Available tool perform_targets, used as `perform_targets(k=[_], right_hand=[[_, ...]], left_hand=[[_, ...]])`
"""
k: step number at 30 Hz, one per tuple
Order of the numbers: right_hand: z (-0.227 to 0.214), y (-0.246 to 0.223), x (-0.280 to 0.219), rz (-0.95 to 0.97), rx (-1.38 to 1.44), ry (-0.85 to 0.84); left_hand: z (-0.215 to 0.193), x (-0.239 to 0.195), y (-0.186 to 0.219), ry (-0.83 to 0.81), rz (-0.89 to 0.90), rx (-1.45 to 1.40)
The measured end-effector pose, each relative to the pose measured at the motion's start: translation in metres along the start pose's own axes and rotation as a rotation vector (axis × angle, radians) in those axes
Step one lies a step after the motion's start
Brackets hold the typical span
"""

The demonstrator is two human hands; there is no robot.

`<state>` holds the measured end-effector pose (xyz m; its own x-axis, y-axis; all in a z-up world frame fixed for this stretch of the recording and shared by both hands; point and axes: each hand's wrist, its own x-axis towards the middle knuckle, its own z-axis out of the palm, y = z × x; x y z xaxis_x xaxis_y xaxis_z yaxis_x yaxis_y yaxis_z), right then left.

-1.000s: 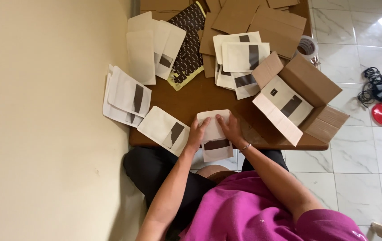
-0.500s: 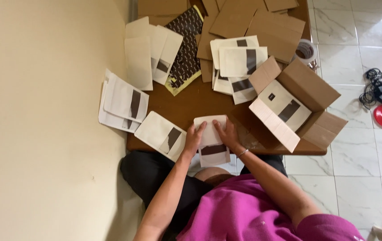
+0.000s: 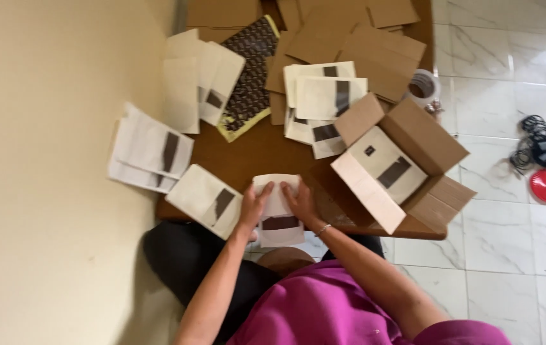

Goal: The person sits on the floor and folds white envelopes with black rectangular windows. They pick up a small black sticker and apply it to the center of the folded envelope, pressing it down to secure it.

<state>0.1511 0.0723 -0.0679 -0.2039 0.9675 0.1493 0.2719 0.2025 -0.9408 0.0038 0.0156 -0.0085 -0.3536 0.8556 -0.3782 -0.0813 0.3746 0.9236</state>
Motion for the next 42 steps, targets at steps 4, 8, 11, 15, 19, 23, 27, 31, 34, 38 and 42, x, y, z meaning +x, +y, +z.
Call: perform_targets(k=[4, 8, 11, 15, 19, 23, 27, 31, 34, 38, 42], right_hand=[[-0.004, 0.003, -0.003, -0.007, -0.005, 0.027], [-0.006, -0.001, -0.002, 0.033, 0.074, -0.046], [-0.011, -0.012, -0.002, 0.127, 0.152, -0.116], [-0.020, -0.026, 0.011, 0.298, 0.175, -0.199], [-0.024, -0.027, 0.015, 0.362, 0.086, -0.269], [-0.016, -0.027, 0.016, 0.412, 0.167, -0.257], [-0.014, -0.025, 0.029, 0.370, 0.161, -0.170], [-0.026, -0.034, 0.025, 0.301, 0.139, -0.113], [-0.031, 0.000, 0.022, 0.406, 0.032, -0.185], [-0.029, 0.007, 0.020, 0.387, -0.025, -0.182], [-0.032, -0.009, 0.016, 0.395, -0.047, -0.167]], left_hand=[[0.015, -0.012, 0.007, 0.079, 0.101, 0.059], [0.016, -0.009, -0.001, 0.124, 0.157, 0.105], [0.013, -0.017, 0.007, 0.104, 0.201, 0.115], [0.015, -0.013, 0.011, 0.010, 0.230, 0.027], [0.010, -0.010, -0.002, -0.046, 0.194, 0.003], [0.006, 0.002, -0.012, -0.073, 0.102, -0.029], [0.016, 0.018, -0.015, -0.062, 0.035, 0.006], [0.024, 0.023, -0.016, -0.030, 0.050, 0.044], [0.027, 0.019, -0.019, -0.017, 0.163, 0.233], [0.031, 0.003, -0.001, 0.007, 0.243, 0.267], [0.028, 0.007, -0.014, 0.011, 0.255, 0.259]])
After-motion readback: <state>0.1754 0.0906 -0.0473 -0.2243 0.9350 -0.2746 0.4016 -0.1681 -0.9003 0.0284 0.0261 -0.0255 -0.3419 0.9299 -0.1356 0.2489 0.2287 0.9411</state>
